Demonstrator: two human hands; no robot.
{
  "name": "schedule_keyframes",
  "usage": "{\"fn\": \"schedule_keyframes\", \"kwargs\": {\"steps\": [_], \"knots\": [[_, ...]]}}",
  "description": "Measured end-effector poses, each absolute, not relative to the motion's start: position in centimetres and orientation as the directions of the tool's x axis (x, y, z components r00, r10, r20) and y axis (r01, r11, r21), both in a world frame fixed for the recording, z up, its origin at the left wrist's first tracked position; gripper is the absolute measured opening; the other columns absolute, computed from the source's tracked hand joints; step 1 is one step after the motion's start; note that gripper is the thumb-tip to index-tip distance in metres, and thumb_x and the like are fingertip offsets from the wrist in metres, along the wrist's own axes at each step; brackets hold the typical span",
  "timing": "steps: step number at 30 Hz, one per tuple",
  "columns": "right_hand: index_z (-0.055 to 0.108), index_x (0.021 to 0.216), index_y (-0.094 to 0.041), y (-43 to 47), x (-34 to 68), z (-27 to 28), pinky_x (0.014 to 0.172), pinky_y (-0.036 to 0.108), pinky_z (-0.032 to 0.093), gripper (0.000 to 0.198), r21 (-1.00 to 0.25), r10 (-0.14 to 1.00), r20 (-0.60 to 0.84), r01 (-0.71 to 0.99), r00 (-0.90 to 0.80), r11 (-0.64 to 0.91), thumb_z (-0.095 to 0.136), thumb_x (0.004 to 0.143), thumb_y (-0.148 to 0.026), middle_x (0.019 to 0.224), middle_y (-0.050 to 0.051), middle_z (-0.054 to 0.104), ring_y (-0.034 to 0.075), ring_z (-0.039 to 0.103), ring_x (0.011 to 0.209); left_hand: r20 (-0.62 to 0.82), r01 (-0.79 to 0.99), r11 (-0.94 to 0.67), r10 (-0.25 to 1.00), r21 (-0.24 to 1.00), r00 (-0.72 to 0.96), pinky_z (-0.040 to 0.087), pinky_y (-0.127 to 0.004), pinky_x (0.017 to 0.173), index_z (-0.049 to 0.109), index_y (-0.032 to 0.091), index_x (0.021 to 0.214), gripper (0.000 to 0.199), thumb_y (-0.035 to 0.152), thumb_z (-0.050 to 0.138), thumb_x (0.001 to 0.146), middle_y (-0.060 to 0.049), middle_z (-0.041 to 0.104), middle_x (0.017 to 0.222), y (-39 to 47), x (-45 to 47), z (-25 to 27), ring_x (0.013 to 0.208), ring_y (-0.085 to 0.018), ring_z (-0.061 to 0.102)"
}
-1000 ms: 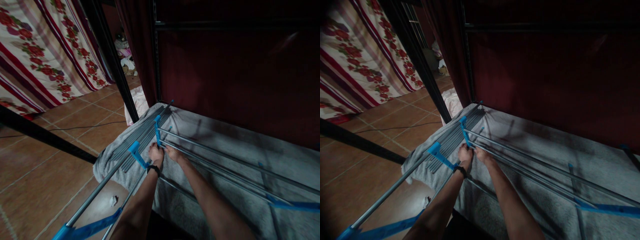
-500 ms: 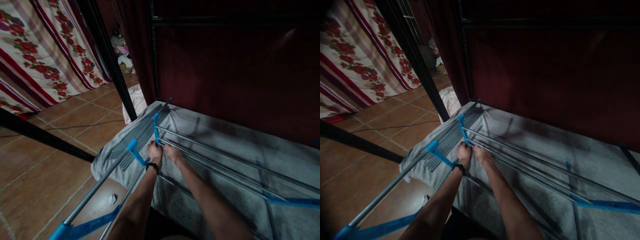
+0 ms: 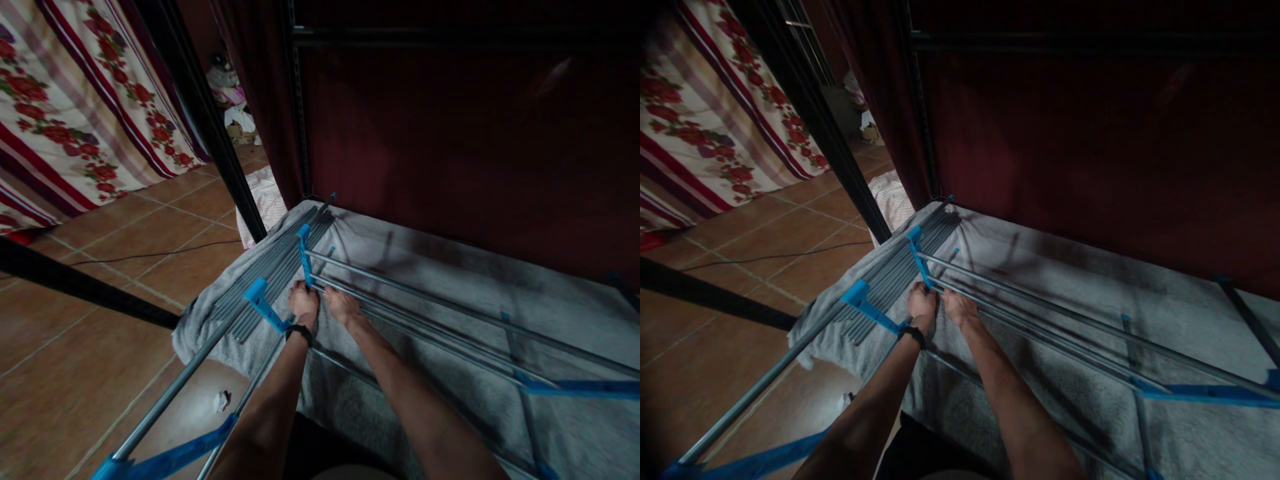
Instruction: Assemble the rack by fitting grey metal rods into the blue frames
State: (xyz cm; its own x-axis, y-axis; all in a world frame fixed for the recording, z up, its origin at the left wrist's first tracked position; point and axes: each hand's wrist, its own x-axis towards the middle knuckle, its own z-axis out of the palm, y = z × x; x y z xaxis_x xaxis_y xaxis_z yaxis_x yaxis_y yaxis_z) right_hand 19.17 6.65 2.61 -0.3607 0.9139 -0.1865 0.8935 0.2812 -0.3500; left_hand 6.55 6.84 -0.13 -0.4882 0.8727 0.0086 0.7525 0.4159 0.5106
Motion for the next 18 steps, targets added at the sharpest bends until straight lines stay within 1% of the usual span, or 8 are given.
{"fn": "schedule_keyframes", "kwargs": {"steps": [5,11,14,18], "knots": [[0.058,0.125,-0.022,6.2,18.93,2.23,0.09,0.032,0.048,0.038,-0.306,0.921,-0.142,0.901,-0.363,0.308,0.03,0.104,-0.035,0.117,0.009,0.071,0.022,0.066,0.106,0.003,0.747,0.417,0.872,0.518,-0.489,0.046,-0.036,0.088,0.07,0.021,0.111,0.028,0.028,0.054,0.089,-0.011,0.068,0.123,6.96,6.48,-0.03,0.111,-0.028,0.06],[0.056,0.127,-0.025,5.84,18.66,1.93,0.091,0.034,0.048,0.039,-0.297,0.93,-0.137,0.91,-0.342,0.291,0.025,0.104,-0.032,0.123,0.009,0.067,0.022,0.065,0.109,0.002,0.75,0.413,0.875,0.516,-0.483,0.046,-0.035,0.086,0.071,0.018,0.112,0.03,0.022,0.054,0.088,-0.013,0.067,0.125,7.0,6.41,0.15,0.11,-0.027,0.062],[0.057,0.127,-0.025,6.1,18.6,2.08,0.089,0.033,0.049,0.038,-0.317,0.925,-0.163,0.906,-0.342,0.28,0.028,0.104,-0.035,0.121,0.009,0.069,0.022,0.065,0.108,0.003,0.752,0.411,0.877,0.515,-0.481,0.046,-0.033,0.084,0.071,0.017,0.111,0.029,0.023,0.053,0.088,-0.012,0.069,0.122,7.03,6.39,0.18,0.109,-0.027,0.063],[0.058,0.127,-0.025,6.78,18.7,2.55,0.085,0.033,0.05,0.039,-0.36,0.914,-0.208,0.896,-0.348,0.259,0.031,0.103,-0.037,0.112,0.007,0.073,0.023,0.067,0.105,-0.005,0.748,0.422,0.872,0.513,-0.489,0.046,-0.034,0.079,0.071,0.017,0.108,0.028,0.03,0.056,0.089,-0.012,0.07,0.118,7.19,6.34,0.04,0.104,-0.027,0.063]]}}
